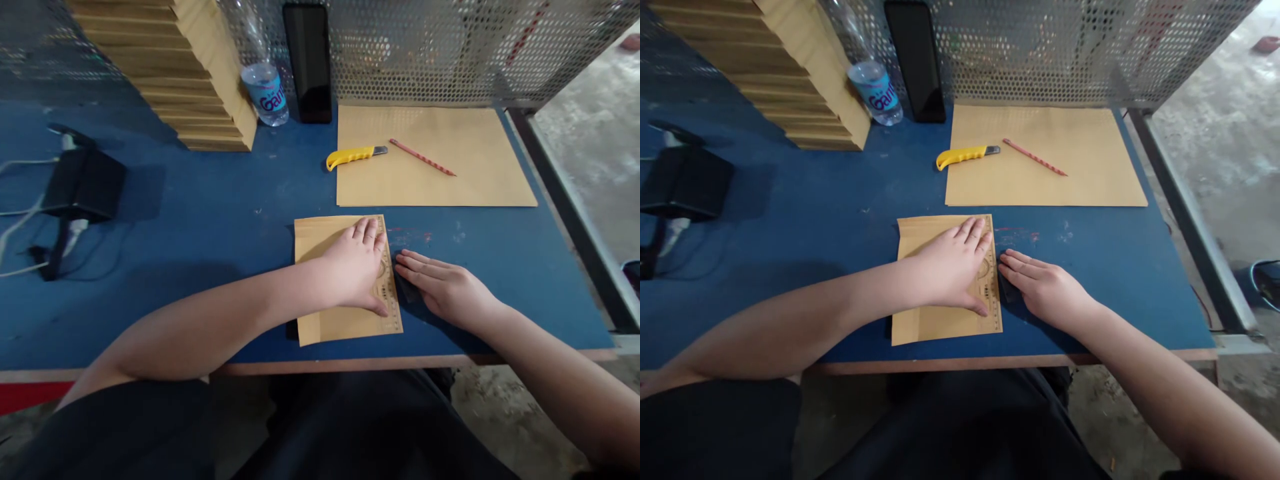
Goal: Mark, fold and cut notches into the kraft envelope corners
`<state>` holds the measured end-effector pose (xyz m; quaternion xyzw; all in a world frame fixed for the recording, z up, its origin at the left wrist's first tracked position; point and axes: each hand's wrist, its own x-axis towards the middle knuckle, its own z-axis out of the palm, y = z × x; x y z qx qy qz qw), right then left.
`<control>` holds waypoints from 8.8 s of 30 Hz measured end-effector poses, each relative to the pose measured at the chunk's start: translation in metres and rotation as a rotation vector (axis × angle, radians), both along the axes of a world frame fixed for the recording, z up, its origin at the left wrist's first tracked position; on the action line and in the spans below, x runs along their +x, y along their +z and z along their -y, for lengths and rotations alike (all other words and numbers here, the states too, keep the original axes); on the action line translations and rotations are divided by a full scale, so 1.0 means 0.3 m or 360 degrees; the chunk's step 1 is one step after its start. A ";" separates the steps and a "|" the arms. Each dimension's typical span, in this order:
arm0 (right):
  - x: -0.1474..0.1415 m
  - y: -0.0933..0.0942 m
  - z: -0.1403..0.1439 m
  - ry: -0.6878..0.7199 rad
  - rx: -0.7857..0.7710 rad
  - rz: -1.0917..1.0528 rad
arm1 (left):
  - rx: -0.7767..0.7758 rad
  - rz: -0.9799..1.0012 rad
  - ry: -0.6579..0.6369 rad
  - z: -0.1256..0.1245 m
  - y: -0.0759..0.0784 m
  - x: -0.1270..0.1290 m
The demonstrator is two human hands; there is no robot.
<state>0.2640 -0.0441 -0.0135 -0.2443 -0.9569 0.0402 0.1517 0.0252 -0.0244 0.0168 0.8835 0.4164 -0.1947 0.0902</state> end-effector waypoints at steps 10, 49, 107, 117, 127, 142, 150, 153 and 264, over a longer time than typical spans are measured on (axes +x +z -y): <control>0.008 0.027 -0.003 0.0118 -0.0127 0.0038 | -0.0011 -0.0033 -0.0007 -0.001 0.002 0.000; 0.069 0.130 0.186 0.0469 -0.0501 0.0164 | -0.0018 -0.0039 -0.0035 0.003 0.012 -0.004; -0.012 -0.023 -0.564 -0.0317 0.0169 -0.0227 | 0.0286 0.0876 0.0071 -0.150 -0.116 -0.075; -0.433 -0.003 -0.814 -0.0121 0.0189 0.0177 | 0.0159 0.1123 -0.0039 -0.189 -0.140 -0.099; -0.317 0.091 -0.693 -0.0316 0.0625 -0.0275 | 0.0090 0.1393 -0.0001 -0.201 -0.175 -0.104; 0.114 0.018 -0.428 -0.0604 -0.0412 -0.0890 | 0.0055 0.1516 0.0021 -0.213 -0.166 -0.104; 0.074 -0.050 -0.466 -0.0546 -0.1240 -0.1157 | 0.0275 0.1373 -0.0508 -0.167 -0.180 -0.089; 0.066 -0.064 -0.469 -0.0587 -0.1189 -0.1082 | 0.0474 0.1226 -0.0507 -0.144 -0.170 -0.070; 0.027 -0.032 -0.346 -0.0056 -0.0257 -0.0460 | 0.0904 0.0709 0.0054 0.434 -0.083 -0.180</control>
